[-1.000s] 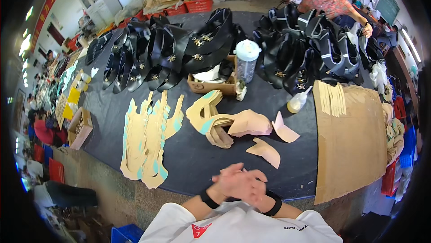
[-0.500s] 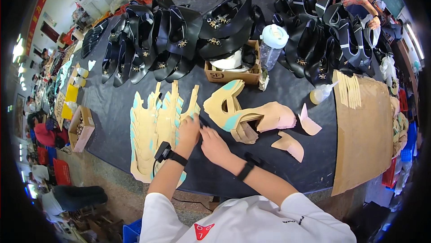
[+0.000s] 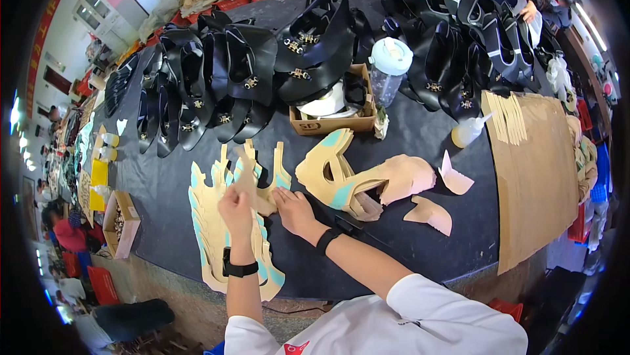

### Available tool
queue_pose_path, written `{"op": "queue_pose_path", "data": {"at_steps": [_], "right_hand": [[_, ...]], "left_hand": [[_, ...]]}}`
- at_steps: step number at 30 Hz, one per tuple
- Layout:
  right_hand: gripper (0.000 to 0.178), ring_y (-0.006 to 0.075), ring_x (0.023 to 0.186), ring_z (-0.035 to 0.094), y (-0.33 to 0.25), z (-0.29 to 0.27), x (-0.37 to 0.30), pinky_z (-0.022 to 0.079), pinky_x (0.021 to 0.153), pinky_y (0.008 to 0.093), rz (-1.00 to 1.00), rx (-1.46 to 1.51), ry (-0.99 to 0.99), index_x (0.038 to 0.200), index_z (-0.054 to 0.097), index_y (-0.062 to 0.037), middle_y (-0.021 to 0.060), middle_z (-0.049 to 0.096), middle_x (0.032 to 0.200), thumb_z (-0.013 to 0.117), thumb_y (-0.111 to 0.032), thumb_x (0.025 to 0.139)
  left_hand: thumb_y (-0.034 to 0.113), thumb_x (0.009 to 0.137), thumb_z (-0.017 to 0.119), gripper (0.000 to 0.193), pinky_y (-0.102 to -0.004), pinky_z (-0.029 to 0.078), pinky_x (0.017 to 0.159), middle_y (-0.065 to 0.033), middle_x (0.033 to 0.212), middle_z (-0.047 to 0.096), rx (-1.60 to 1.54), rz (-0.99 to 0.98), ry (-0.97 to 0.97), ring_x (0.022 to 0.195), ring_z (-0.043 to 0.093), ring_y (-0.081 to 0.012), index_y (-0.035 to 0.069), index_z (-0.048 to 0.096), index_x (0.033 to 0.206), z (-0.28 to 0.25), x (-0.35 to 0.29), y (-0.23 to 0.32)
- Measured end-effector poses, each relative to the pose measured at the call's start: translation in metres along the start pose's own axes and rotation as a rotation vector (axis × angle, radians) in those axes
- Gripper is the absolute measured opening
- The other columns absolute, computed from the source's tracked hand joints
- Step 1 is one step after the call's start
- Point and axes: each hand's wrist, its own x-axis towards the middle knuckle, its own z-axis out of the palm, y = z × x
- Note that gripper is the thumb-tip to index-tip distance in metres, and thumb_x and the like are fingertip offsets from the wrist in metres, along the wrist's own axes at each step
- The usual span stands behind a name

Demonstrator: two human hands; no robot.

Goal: Assembling and aligning various leather and fabric components for a shoe upper.

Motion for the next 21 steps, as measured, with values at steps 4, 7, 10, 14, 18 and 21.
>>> {"op": "queue_pose_path", "data": {"at_steps": [4,7,10,14,18,21], "right_hand": [[0.036,0.0228,0.121,0.049,0.000,0.006,-0.005,0.038,0.093,0.0364,-0.117,-0.134,0.142,0.118,0.053,0.0002,0.0136,0.055,0.126,0.048,-0.010,0.084],[0.036,0.0244,0.116,0.052,-0.004,-0.003,-0.005,0.038,0.095,0.0376,-0.077,-0.206,0.042,0.119,0.055,-0.0002,0.0127,0.057,0.123,0.046,-0.013,0.088],[0.039,0.0254,0.111,0.055,-0.001,-0.029,0.000,0.039,0.096,0.0384,0.116,0.604,-0.211,0.124,0.052,0.0009,0.0128,0.057,0.122,0.044,-0.021,0.092],[0.070,0.0281,0.113,0.054,-0.019,-0.147,-0.050,0.037,0.100,0.0401,0.099,2.571,-0.342,0.136,0.039,-0.0011,0.0199,0.054,0.123,0.036,-0.057,0.093],[0.074,0.0232,0.102,0.057,-0.009,-0.234,-0.123,0.043,0.092,0.0339,0.550,2.100,-0.002,0.142,0.029,-0.0010,0.0123,0.057,0.116,0.052,-0.048,0.089],[0.060,0.0190,0.086,0.058,0.037,-0.232,-0.199,0.048,0.073,0.0333,0.493,1.980,-0.110,0.138,0.036,-0.0015,0.0063,0.057,0.092,0.050,-0.037,0.093]], "left_hand": [[-0.008,0.085,0.042,0.036,-0.0195,0.044,0.062,-0.0088,0.094,0.064,-0.313,0.167,0.218,0.077,0.059,-0.0094,-0.002,0.052,0.118,-0.005,-0.007,0.101],[-0.006,0.087,0.043,0.024,-0.0216,0.048,0.068,-0.0095,0.097,0.063,-0.464,0.232,0.273,0.079,0.060,-0.0118,-0.002,0.058,0.106,-0.010,-0.018,0.153],[-0.005,0.089,0.044,0.020,-0.0235,0.051,0.069,-0.0109,0.098,0.061,-0.603,0.167,0.060,0.081,0.062,-0.0132,-0.004,0.057,0.104,-0.017,-0.040,0.159],[-0.008,0.083,0.053,0.020,-0.0236,0.050,0.071,-0.0085,0.097,0.060,-0.469,-0.038,-0.033,0.083,0.060,-0.0135,-0.004,0.056,0.102,-0.004,-0.088,0.167],[-0.011,0.075,0.062,0.026,-0.0186,0.046,0.057,-0.0070,0.092,0.058,-0.488,-0.198,-0.296,0.070,0.057,-0.0086,-0.001,0.057,0.099,0.028,-0.143,0.142],[-0.007,0.075,0.069,0.025,-0.0173,0.045,0.063,-0.0035,0.094,0.056,-0.416,-0.206,-0.596,0.078,0.056,-0.0063,0.000,0.060,0.097,0.062,-0.181,0.136]]}}
